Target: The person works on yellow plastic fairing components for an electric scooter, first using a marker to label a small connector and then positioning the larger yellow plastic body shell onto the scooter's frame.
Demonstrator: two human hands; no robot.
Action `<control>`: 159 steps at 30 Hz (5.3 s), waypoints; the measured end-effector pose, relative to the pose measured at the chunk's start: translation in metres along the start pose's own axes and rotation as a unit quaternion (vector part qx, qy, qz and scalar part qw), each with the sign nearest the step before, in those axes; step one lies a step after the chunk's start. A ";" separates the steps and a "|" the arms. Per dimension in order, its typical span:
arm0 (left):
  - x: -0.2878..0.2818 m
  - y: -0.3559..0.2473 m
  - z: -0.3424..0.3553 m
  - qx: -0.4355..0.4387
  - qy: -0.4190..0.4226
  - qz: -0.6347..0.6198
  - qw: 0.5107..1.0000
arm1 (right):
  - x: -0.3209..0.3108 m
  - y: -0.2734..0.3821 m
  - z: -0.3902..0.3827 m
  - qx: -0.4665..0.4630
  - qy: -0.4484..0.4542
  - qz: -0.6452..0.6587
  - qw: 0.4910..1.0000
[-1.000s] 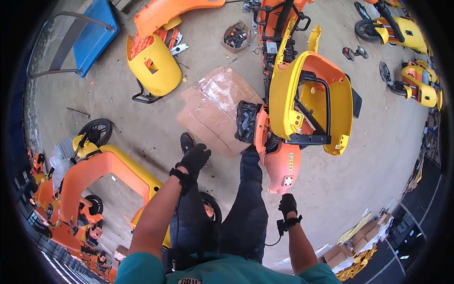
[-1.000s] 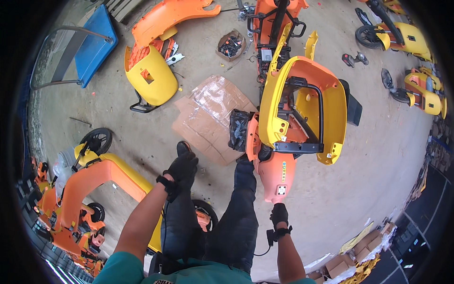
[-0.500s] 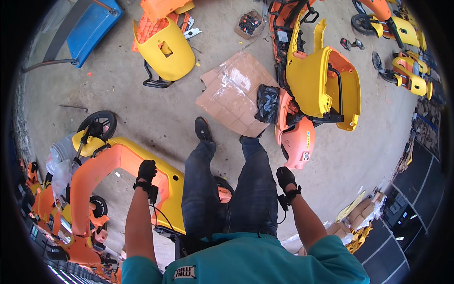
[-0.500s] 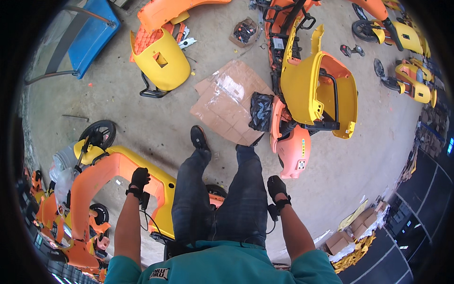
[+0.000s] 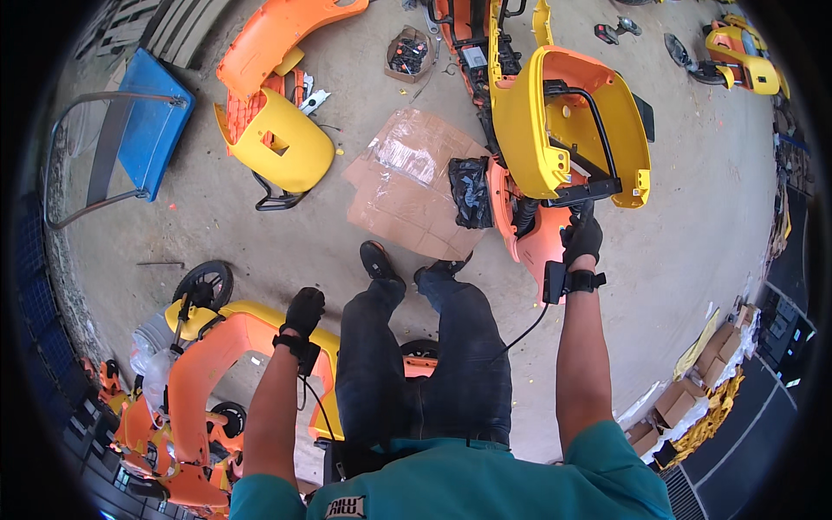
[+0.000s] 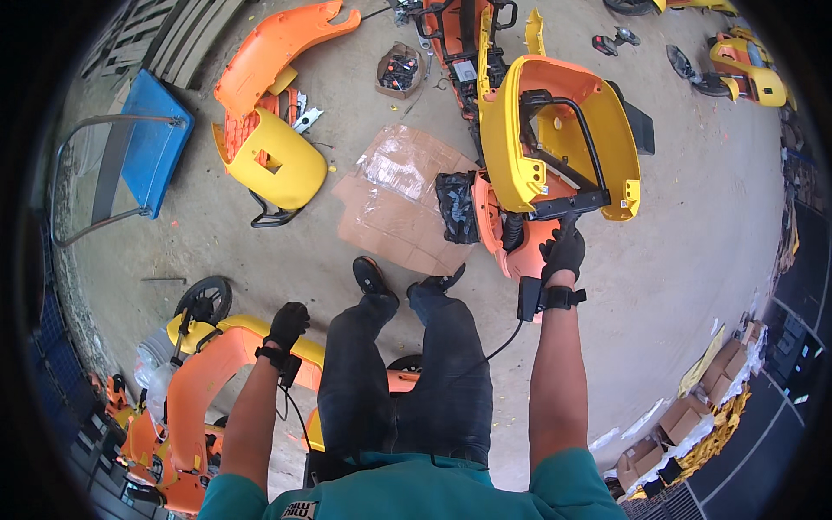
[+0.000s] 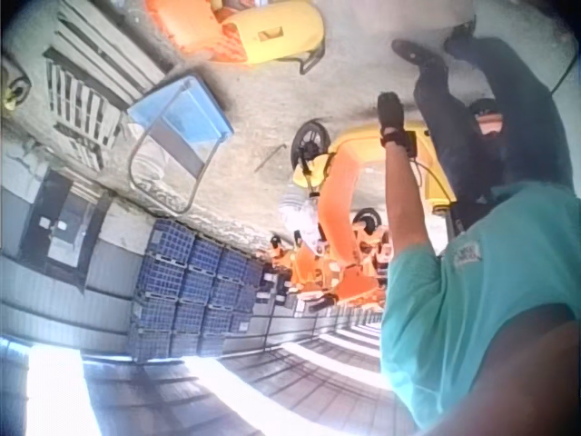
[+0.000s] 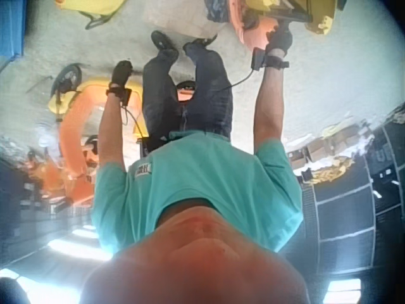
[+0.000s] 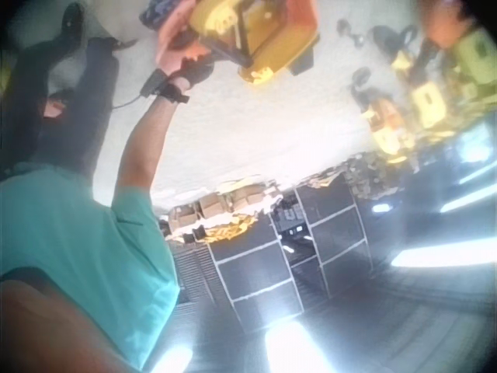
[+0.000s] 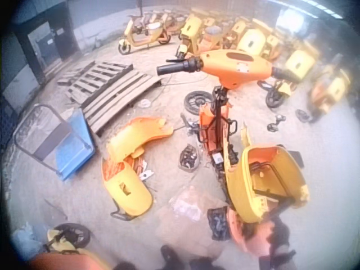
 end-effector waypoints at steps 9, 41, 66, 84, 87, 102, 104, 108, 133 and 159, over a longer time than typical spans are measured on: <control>0.018 -0.102 0.000 0.125 -0.014 0.424 0.897 | 0.004 -0.014 0.087 0.012 -0.056 -0.072 0.996; 0.182 -0.597 0.343 0.243 0.098 0.791 0.553 | -0.010 0.001 0.032 0.104 -0.349 -0.142 0.920; 0.227 -0.603 0.386 0.282 0.104 0.801 0.518 | -0.065 -0.038 0.064 0.026 -0.283 -0.102 0.953; 0.311 -0.618 0.432 0.339 0.087 0.847 0.399 | -0.124 -0.052 0.089 0.049 -0.146 0.046 0.987; 0.321 -0.612 0.427 0.449 0.137 0.788 0.398 | -0.117 -0.045 0.099 0.047 -0.121 0.092 0.987; 0.342 -0.606 0.420 0.449 0.123 0.803 0.371 | -0.146 -0.067 0.088 0.050 -0.101 0.210 0.971; 0.344 -0.607 0.420 0.447 0.121 0.804 0.374 | -0.154 -0.082 0.091 0.066 -0.118 0.325 0.936; 0.327 -0.599 0.447 0.448 0.085 0.832 0.316 | -0.158 -0.054 0.085 -0.061 -0.118 -0.458 0.879; 0.344 -0.574 0.441 0.471 0.221 0.787 0.330 | -0.173 -0.079 0.086 0.028 -0.194 -0.004 0.981; 0.360 -0.590 0.410 0.423 0.236 0.800 0.355 | -0.141 -0.054 0.094 0.020 -0.189 -0.029 0.981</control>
Point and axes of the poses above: each hand's wrist, its own z-axis towards the middle knuckle, its own x-axis out of the palm, y = z × x, the point moved 8 cm from there along z, towards the middle knuckle, and after that the axes turned 15 degrees about y, right-handed, at the moved point
